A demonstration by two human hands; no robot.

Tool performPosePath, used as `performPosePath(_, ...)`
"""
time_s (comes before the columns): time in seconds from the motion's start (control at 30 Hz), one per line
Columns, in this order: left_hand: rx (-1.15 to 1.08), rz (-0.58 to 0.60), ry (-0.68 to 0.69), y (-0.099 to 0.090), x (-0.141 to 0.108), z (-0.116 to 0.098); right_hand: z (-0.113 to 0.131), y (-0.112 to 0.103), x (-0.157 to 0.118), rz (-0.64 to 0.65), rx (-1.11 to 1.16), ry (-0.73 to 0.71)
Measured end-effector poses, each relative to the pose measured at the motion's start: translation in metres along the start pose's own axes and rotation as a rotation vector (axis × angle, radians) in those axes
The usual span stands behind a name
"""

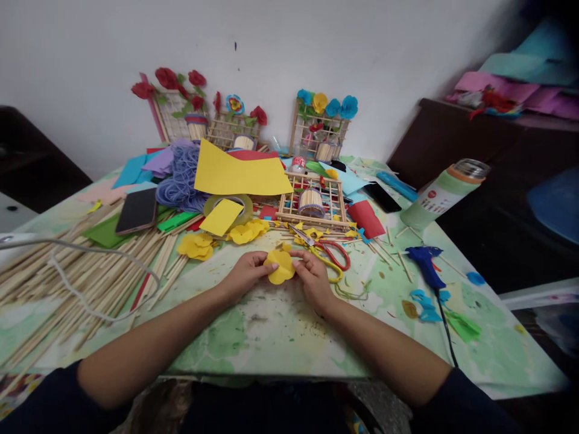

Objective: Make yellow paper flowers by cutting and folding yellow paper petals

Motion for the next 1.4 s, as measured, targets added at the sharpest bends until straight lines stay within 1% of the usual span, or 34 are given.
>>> performPosePath(0.07, 0.001, 0.019, 0.009, 0.000, 0.001, 0.001, 0.006, -0.001, 0.000, 0.006, -0.073, -0.036)
performPosePath(0.13, 0.062, 0.035, 0.017, -0.001, 0.001, 0.001, 0.011, 0.000, 0.000, 0.019, -0.212, -0.068)
performPosePath(0.2, 0.136, 0.044, 0.016, -0.001, 0.002, 0.003, 0.012, 0.003, 0.001, 0.036, -0.330, -0.060)
performPosePath(0.23, 0.157, 0.049, 0.013, -0.002, 0.003, 0.004, 0.010, 0.004, 0.002, 0.042, -0.337, -0.040)
performPosePath(0.3, 0.153, 0.057, 0.013, -0.003, 0.003, 0.006, 0.005, 0.006, 0.004, 0.051, -0.236, 0.026)
performPosePath(0.37, 0.100, 0.046, 0.029, -0.005, 0.004, 0.006, 0.002, 0.005, 0.008, 0.043, -0.106, 0.083)
performPosePath(0.43, 0.027, 0.020, 0.048, -0.008, 0.004, 0.005, 0.006, 0.002, 0.015, 0.024, -0.087, 0.087)
performPosePath(0.5, -0.028, -0.005, 0.052, -0.009, 0.003, 0.004, 0.018, -0.003, 0.028, 0.006, -0.239, 0.036)
performPosePath(0.57, -0.044, -0.016, 0.053, -0.009, 0.003, 0.003, 0.033, -0.006, 0.047, -0.007, -0.479, -0.025)
performPosePath(0.6, -0.037, -0.018, 0.054, -0.009, 0.003, 0.002, 0.039, -0.007, 0.058, -0.013, -0.561, -0.041)
performPosePath(0.7, 0.010, -0.004, 0.056, -0.006, 0.004, 0.002, 0.050, -0.003, 0.094, -0.004, -0.710, -0.062)
performPosePath(0.83, 0.047, 0.017, 0.067, -0.004, 0.005, 0.004, 0.053, 0.015, 0.131, 0.052, -0.924, -0.055)
performPosePath(0.93, 0.067, 0.026, 0.068, -0.004, 0.006, 0.005, 0.055, 0.029, 0.146, 0.099, -1.079, -0.029)
performPosePath(1.07, 0.068, 0.042, 0.063, -0.004, 0.006, 0.004, 0.067, 0.041, 0.166, 0.104, -1.251, 0.009)
performPosePath(1.13, 0.073, 0.051, 0.061, -0.003, 0.005, 0.003, 0.074, 0.053, 0.180, 0.140, -1.300, 0.009)
performPosePath(1.2, 0.085, 0.057, 0.065, -0.003, 0.004, 0.003, 0.078, 0.070, 0.194, 0.206, -1.322, 0.003)
performPosePath(1.3, 0.095, 0.063, 0.081, -0.003, 0.004, 0.002, 0.075, 0.097, 0.210, 0.294, -1.342, 0.027)
performPosePath(1.4, 0.106, 0.066, 0.104, -0.003, 0.004, 0.000, 0.067, 0.114, 0.216, 0.313, -1.342, 0.045)
Point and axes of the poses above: each hand's wrist, its own x-axis towards the middle knuckle, its own y-axis out of the palm, z = x × y, the point moved 6 cm from there along x, towards the middle knuckle, and after that the axes turned 10 degrees about z, right-handed, at the moved point
